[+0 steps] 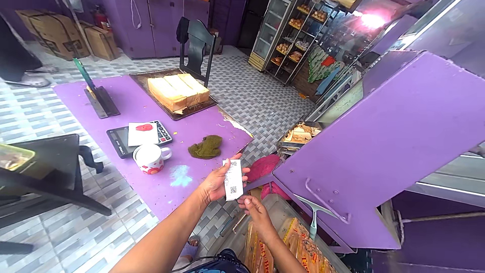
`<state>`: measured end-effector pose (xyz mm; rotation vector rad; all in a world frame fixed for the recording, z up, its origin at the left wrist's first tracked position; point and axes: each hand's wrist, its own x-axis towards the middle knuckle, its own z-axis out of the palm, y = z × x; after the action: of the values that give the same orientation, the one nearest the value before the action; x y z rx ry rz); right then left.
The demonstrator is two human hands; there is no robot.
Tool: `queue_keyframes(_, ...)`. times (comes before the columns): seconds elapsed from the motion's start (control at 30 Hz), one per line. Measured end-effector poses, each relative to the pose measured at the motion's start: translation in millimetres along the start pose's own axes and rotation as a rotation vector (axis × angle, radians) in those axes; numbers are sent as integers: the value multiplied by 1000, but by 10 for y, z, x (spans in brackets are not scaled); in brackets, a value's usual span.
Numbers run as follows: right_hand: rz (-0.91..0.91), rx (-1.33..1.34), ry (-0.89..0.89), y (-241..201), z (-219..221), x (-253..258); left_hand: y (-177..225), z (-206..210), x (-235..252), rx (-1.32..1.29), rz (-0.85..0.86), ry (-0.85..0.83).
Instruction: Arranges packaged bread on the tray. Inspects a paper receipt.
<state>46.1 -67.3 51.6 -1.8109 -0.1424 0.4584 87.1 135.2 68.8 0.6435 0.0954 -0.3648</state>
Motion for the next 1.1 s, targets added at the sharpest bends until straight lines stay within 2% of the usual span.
queue_keyframes(0.1,99,238,44,-185,50,-5,-44,8,-12,-29,-8,-39)
queue_keyframes(0.23,118,377,49,-246,114,-11,-67,37,-46,-58,-27,-87)
queue_keyframes(0.63,37,372,48,-180,160,-77,-107,-71,-37,-85,-52,-239)
queue_keyframes(1.1,21,350,12,-141,135,-117,-106,-87,-43,-86,-87,-232)
